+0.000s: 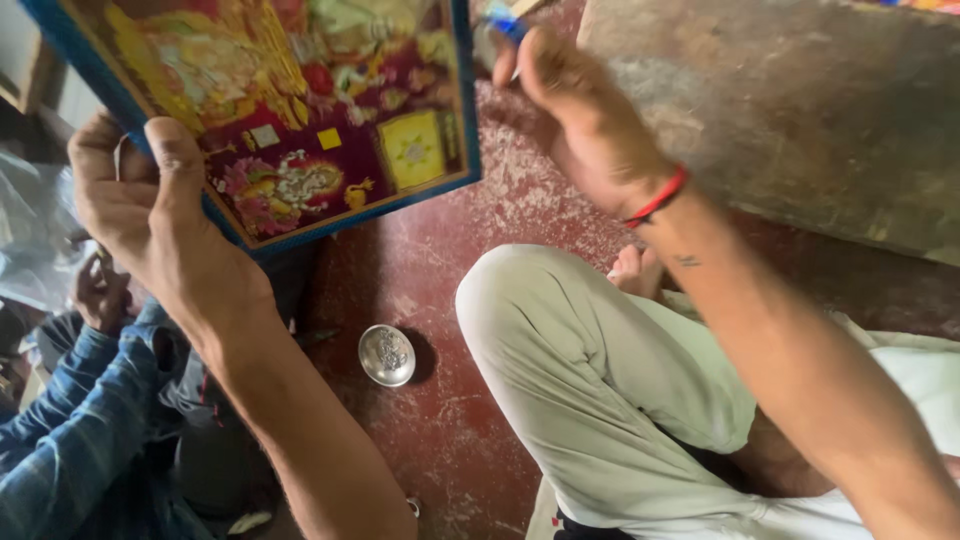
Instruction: The person sits on the floor and applies decorative tape to the edges of a printed religious poster. They tear off pieces of tape and press them along the borders of the poster, handling the poster and tape roll with both hands.
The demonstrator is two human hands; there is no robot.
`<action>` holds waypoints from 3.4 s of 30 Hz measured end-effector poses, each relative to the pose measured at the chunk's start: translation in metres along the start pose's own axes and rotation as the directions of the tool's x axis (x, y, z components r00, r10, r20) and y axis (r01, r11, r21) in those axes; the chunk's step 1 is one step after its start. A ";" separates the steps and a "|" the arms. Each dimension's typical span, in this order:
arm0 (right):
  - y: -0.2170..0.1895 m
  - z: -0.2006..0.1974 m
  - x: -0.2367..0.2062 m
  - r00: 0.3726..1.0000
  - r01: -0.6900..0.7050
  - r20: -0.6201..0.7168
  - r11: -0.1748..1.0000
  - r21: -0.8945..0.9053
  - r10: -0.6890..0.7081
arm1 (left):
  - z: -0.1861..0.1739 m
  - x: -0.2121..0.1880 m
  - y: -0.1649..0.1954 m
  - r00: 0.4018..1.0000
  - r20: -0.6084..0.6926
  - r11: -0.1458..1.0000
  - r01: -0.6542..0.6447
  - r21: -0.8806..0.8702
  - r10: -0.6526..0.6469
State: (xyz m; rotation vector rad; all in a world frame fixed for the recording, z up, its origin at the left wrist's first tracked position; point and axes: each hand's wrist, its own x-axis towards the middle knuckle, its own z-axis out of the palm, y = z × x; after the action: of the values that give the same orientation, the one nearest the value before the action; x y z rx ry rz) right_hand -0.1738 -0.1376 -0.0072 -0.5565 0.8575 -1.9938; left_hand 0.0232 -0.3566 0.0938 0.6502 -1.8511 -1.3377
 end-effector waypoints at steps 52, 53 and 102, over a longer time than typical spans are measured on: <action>-0.081 -0.092 -0.393 0.799 -0.439 -0.585 0.527 -0.728 -0.142 | 0.123 -0.350 0.074 0.663 0.461 0.702 0.139 0.698 -0.590; -0.082 -0.092 -0.392 0.800 -0.439 -0.585 0.533 -0.723 -0.134 | 0.128 -0.349 0.077 0.659 0.455 0.694 0.143 0.706 -0.598; -0.088 -0.093 -0.402 0.793 -0.502 -0.574 0.318 -0.804 -0.202 | 0.183 -0.408 0.056 0.320 0.945 0.886 -0.417 0.200 -0.063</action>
State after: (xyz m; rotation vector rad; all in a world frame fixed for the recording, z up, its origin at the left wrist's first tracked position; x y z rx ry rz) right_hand -0.0733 0.2717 -0.0269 -0.3955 2.4828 -1.2169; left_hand 0.1184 0.0740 0.0023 -0.3491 -3.1203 -1.2261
